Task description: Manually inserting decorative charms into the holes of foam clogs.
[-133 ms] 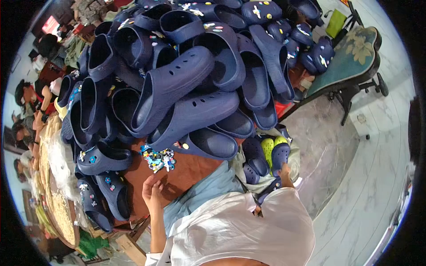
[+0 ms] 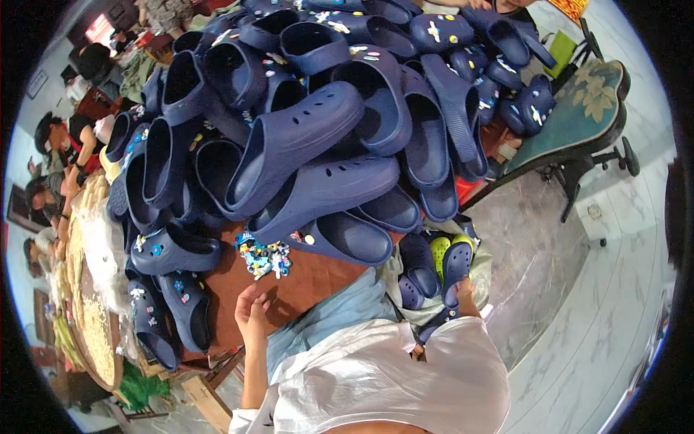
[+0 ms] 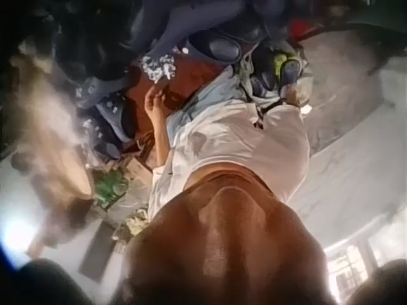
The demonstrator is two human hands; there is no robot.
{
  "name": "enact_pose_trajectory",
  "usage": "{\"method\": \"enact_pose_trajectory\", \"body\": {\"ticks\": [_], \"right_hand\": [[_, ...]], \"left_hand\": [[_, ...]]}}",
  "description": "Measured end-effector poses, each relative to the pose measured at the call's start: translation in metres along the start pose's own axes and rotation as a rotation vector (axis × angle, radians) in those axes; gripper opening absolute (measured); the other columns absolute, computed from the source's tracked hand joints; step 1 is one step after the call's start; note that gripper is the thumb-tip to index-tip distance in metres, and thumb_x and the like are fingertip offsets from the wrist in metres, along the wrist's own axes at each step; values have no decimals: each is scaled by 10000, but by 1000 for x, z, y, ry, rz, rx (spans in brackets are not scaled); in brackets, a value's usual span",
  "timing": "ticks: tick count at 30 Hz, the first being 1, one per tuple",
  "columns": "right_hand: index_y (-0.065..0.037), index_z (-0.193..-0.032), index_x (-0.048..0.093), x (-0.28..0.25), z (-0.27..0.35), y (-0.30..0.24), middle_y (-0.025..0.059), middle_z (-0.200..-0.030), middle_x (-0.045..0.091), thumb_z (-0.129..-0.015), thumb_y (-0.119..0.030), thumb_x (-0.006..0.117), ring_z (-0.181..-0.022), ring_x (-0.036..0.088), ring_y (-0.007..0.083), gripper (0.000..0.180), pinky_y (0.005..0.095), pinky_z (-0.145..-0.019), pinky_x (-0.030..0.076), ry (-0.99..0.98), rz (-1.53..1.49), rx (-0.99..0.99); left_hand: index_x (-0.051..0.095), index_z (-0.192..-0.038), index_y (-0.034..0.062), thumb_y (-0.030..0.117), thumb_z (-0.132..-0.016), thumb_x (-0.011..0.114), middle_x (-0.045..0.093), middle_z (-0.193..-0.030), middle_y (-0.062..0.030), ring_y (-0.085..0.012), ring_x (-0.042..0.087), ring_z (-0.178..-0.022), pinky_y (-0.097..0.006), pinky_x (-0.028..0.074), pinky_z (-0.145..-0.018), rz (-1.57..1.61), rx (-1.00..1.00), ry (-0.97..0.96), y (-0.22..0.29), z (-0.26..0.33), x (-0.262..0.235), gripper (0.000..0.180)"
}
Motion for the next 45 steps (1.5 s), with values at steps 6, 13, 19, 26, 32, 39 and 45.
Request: {"method": "enact_pose_trajectory", "body": {"ticks": [6, 13, 19, 26, 32, 39, 45], "right_hand": [[-172, -1115, 619, 20, -20, -10, 11, -974, 615, -920, -365, 621, -906, 616, 205, 275, 470, -801, 493, -388, -135, -80], [-175, -1104, 590, 72, 33, -20, 9, -754, 499, -921, -295, 635, -524, 391, 148, 224, 403, -672, 525, -106, 207, -120], [-86, -983, 597, 95, 15, -22, 70, -675, 529, -922, -375, 632, -608, 533, 228, 298, 426, -682, 548, -464, 675, -140], [-62, -982, 629, 116, -30, -7, 131, -842, 609, -880, -363, 652, -741, 603, 288, 319, 446, -700, 541, -282, 944, -743], [21, -1167, 595, 94, 42, -34, 249, -1095, 656, -914, -300, 556, -988, 660, 383, 411, 460, -835, 540, 187, 1053, -700], [57, -1290, 567, 38, 187, -78, 299, -1263, 595, -931, -360, 526, -1097, 618, 440, 552, 467, -953, 494, 215, 1271, -1050], [53, -1323, 559, -1, 280, -116, 308, -1322, 555, -910, -346, 523, -1224, 553, 418, 576, 437, -1070, 405, -84, 1490, -1072]], "left_hand": [[571, -1260, 21, -1, -963, 520, 614, -1203, -81, -186, 616, -1090, -313, 526, -918, -6, 24, 38, -9, 0, -3, 302], [613, -1195, 13, -2, -927, 528, 660, -1151, -43, -123, 610, -1041, -285, 509, -862, -183, 268, 146, 30, -11, -22, 282], [586, -1235, 46, -19, -846, 555, 587, -1231, -146, -246, 648, -989, -332, 507, -874, -779, 696, 439, 79, -9, -34, 396], [484, -1358, 110, 34, -785, 701, 419, -1443, -164, -358, 618, -1074, -424, 543, -822, -1058, 673, 266, 107, -44, -41, 617], [438, -1394, 74, 220, -741, 806, 421, -1412, -193, -364, 671, -879, -442, 552, -744, -1338, 683, 166, 94, -91, -39, 764], [592, -1057, 27, 125, -703, 779, 506, -1075, -186, -372, 666, -845, -473, 540, -669, -1421, 465, 119, 89, -93, -65, 412], [545, -955, 25, 188, -671, 760, 499, -1014, -188, -371, 620, -846, -478, 524, -703, -1242, 714, 313, 121, -46, -117, 392]]}}
Point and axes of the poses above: each hand's wrist, its own z-axis away from the middle knuckle, its own x-axis out of the palm, y = z × x, the point moved 3 cm from there along -z, towards the middle knuckle
